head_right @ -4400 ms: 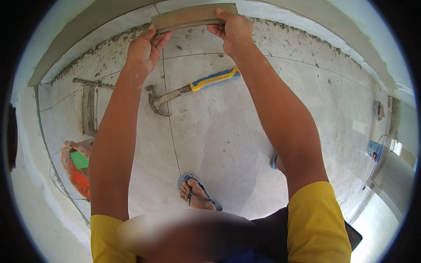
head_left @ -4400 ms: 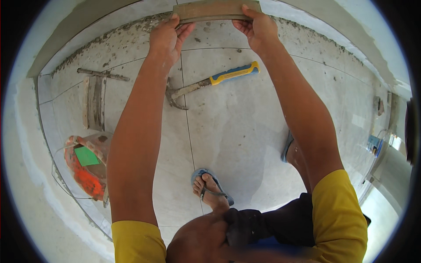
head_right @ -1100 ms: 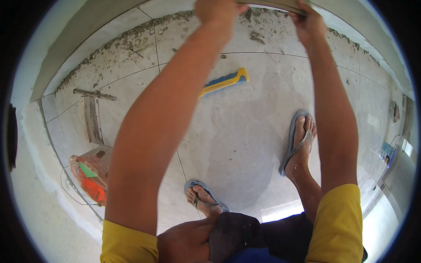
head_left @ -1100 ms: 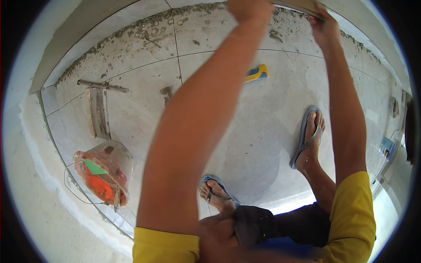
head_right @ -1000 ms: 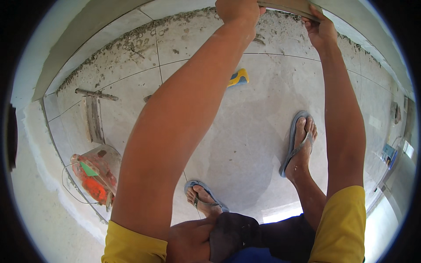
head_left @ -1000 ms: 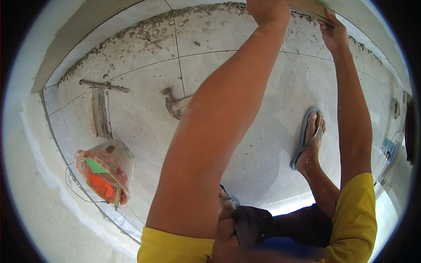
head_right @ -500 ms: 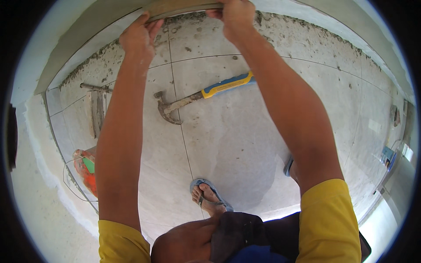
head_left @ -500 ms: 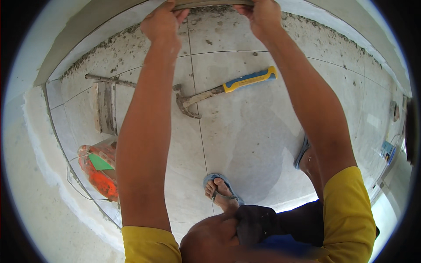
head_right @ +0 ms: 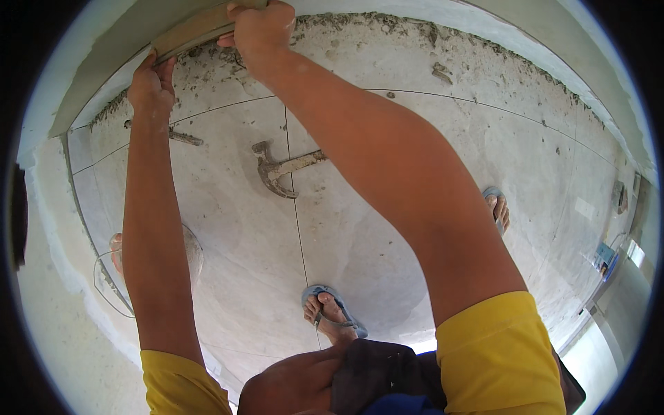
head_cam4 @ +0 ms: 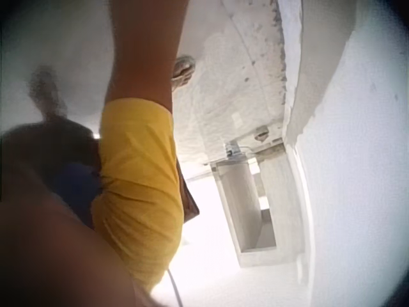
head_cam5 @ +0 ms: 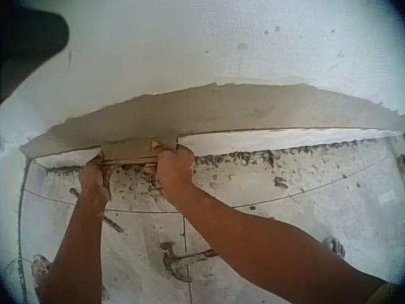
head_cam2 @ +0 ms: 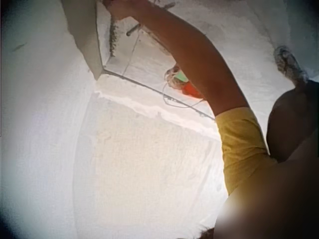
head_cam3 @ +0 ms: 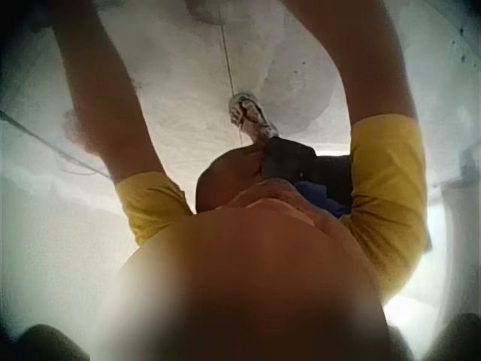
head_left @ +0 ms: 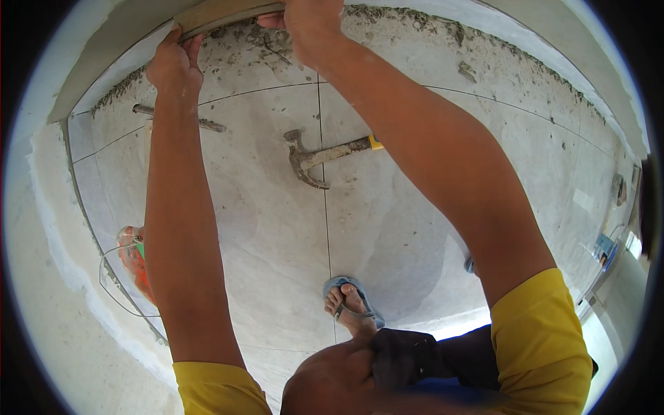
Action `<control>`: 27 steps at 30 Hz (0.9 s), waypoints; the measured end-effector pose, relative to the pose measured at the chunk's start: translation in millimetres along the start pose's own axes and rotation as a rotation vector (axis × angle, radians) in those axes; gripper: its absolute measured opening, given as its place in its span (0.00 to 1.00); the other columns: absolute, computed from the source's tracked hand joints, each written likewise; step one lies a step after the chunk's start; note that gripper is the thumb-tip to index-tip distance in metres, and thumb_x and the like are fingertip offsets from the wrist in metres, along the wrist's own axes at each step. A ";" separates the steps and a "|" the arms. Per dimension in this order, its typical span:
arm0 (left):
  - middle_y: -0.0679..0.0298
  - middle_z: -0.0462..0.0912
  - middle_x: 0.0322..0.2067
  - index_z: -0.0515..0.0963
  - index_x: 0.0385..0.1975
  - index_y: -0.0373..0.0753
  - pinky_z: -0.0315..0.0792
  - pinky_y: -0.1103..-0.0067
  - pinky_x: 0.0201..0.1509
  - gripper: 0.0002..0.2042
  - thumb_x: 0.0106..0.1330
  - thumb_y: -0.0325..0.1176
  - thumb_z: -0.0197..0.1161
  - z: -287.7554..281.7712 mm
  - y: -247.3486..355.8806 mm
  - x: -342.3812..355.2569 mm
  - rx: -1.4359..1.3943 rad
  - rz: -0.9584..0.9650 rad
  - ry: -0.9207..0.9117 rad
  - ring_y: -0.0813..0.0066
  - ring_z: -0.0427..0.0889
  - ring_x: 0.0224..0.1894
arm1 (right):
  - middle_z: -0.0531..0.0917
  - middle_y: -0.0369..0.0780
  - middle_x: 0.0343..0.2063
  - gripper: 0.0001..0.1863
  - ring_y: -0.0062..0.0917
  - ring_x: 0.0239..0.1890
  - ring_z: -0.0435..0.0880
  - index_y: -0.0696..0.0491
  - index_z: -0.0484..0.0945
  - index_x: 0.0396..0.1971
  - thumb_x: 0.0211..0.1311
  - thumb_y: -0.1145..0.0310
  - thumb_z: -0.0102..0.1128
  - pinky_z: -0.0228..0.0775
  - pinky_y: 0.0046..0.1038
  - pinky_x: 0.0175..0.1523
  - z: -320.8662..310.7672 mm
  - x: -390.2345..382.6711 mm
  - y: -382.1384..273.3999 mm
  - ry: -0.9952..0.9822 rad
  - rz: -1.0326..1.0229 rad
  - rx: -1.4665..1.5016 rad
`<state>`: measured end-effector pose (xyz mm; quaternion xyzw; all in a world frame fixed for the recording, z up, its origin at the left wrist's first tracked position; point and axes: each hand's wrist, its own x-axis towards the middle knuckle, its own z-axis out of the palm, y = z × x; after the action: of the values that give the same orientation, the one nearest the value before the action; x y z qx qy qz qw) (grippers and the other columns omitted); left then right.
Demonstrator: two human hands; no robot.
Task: Apply mortar to the wall using a wooden float.
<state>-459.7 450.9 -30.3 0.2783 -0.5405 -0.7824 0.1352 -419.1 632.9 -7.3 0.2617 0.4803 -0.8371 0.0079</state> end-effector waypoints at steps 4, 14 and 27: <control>0.48 0.77 0.37 0.70 0.38 0.20 0.86 0.71 0.39 0.10 0.61 0.19 0.59 3.9 0.3 -4.7 -0.023 -0.006 0.006 0.60 0.82 0.36 | 0.79 0.43 0.26 0.11 0.26 0.19 0.77 0.65 0.75 0.34 0.62 0.71 0.59 0.70 0.27 0.21 -11.0 -5.9 -9.8 -0.035 -0.028 0.000; 0.51 0.76 0.38 0.72 0.36 0.23 0.82 0.77 0.38 0.07 0.63 0.22 0.58 98.7 -49.1 -118.6 0.030 -0.197 -0.167 0.65 0.80 0.36 | 0.78 0.38 0.22 0.09 0.25 0.19 0.76 0.60 0.76 0.32 0.63 0.68 0.59 0.71 0.25 0.23 -146.0 16.2 -58.2 0.107 -0.142 -0.010; 0.54 0.79 0.22 0.75 0.21 0.29 0.74 0.70 0.34 0.11 0.58 0.31 0.66 272.2 -139.8 -290.4 0.336 -0.227 -0.488 0.63 0.78 0.25 | 0.78 0.42 0.28 0.10 0.25 0.24 0.74 0.62 0.77 0.38 0.58 0.74 0.62 0.62 0.19 0.24 -450.9 60.5 -194.1 0.299 -0.337 -0.016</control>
<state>-370.7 862.4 -4.1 0.1593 -0.6443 -0.7358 -0.1344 -328.5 1116.3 -60.0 0.2987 0.5198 -0.7746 -0.2012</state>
